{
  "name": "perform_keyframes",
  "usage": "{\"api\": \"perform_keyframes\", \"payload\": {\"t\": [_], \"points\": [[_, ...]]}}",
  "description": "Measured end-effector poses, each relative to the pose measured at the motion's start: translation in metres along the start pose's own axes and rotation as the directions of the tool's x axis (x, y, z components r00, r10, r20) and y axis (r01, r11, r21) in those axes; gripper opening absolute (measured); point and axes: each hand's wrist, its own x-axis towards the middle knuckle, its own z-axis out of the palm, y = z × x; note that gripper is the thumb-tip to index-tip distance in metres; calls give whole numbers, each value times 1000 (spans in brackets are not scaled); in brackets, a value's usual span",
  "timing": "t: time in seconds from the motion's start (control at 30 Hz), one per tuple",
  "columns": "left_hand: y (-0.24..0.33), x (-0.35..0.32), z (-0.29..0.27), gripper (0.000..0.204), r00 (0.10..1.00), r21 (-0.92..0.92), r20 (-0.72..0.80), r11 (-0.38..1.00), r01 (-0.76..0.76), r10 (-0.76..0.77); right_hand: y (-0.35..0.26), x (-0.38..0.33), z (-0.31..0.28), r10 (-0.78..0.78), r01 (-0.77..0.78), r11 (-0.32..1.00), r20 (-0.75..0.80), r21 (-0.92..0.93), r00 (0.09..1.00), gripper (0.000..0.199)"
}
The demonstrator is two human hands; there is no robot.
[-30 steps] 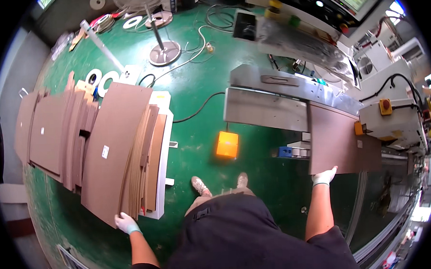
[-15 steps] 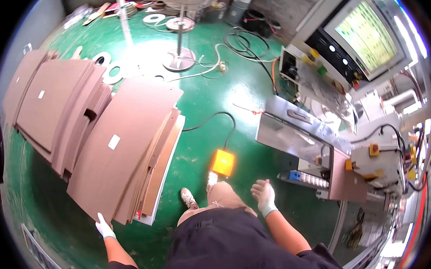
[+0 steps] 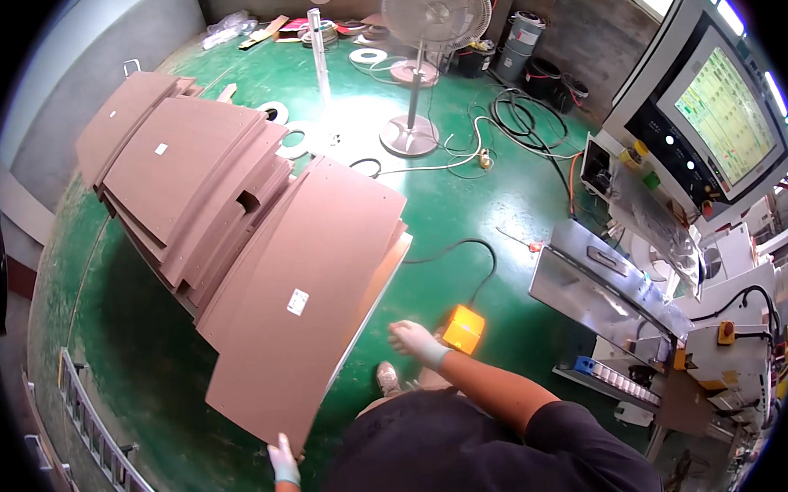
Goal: The person picks up individual rectangular wooden boards from a stack and feeds them one at a time into an edge-banding or processing machine.
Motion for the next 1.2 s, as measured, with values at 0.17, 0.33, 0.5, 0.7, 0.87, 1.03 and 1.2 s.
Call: {"api": "perform_keyframes", "payload": {"t": [0.17,0.33,0.5,0.7,0.87,1.03,1.2], "points": [[-30,-70,22,60,977,-357,81,909,215,-199,28,6,66,143,-191,963,-241,-188,960,30],[-23,-56,28,65,992,-552,107,827,109,-60,65,16,74,342,-339,937,19,-84,940,34],[11,5,-14,56,991,-519,-113,846,-118,69,125,71,18,84,-544,714,717,442,692,43],[69,27,-8,65,939,-359,-339,916,-180,52,119,69,12,94,-432,800,623,417,776,41],[72,35,-13,75,963,-361,-237,908,-212,131,76,25,21,278,-285,950,-66,-129,958,55],[70,33,-17,66,968,-357,-242,923,-147,61,56,-1,4,215,-189,969,-162,159,963,48],[75,26,-9,63,966,-400,-248,902,-165,67,48,-11,-4,134,-120,990,-212,76,968,43]]}}
